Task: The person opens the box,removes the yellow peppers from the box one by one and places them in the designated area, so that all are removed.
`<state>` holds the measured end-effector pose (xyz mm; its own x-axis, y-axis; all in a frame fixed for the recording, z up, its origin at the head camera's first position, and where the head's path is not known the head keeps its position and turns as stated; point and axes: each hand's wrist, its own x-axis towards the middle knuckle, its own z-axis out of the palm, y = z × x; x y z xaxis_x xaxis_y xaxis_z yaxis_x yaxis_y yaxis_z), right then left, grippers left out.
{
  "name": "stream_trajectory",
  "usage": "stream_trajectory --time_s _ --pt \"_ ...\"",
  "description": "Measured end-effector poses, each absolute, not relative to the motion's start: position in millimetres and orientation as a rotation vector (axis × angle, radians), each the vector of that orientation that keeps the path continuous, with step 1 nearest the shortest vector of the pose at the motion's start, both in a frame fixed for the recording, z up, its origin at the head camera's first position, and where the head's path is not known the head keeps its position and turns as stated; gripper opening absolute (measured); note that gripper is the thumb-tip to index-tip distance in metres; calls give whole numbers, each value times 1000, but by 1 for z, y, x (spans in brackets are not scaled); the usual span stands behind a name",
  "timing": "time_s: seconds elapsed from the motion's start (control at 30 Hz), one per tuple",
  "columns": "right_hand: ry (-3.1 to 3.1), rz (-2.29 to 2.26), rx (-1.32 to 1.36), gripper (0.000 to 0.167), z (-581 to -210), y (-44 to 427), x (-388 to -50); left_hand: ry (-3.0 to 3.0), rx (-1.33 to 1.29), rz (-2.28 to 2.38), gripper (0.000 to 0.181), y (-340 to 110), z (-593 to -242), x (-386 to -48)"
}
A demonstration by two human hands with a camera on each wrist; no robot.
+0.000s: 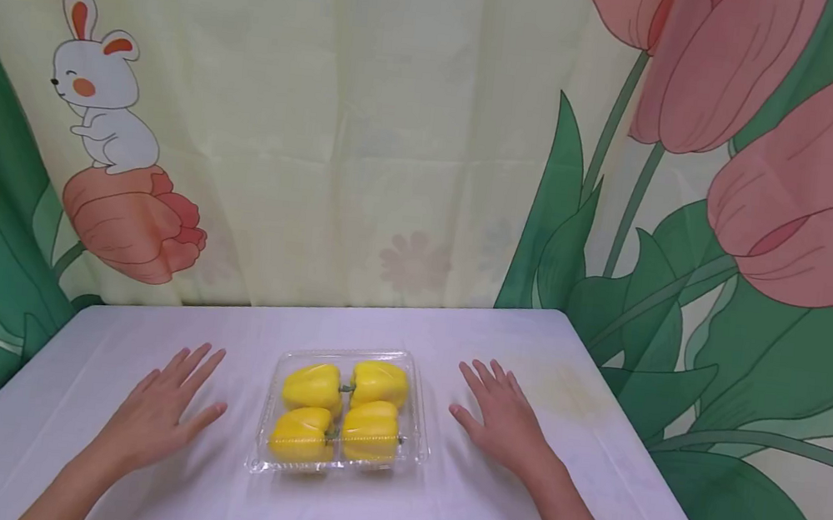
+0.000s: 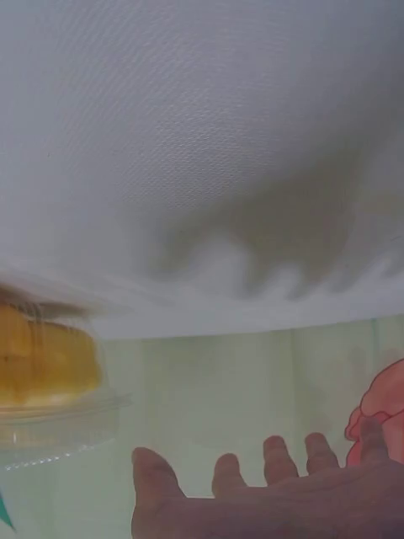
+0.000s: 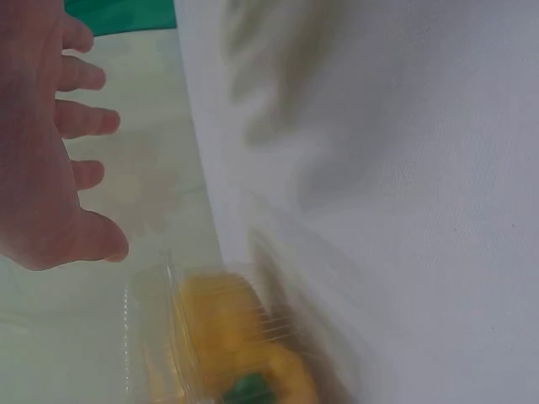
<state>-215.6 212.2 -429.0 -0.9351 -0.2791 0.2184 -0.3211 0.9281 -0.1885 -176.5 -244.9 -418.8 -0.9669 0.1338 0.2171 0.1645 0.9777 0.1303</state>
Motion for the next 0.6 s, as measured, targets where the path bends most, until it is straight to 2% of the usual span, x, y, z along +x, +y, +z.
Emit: stream_trajectory --time_s 0.6 --pt "-2889 448 467 65 -429 211 -212 -2928 -258 -241 78 -237 -417 -175"
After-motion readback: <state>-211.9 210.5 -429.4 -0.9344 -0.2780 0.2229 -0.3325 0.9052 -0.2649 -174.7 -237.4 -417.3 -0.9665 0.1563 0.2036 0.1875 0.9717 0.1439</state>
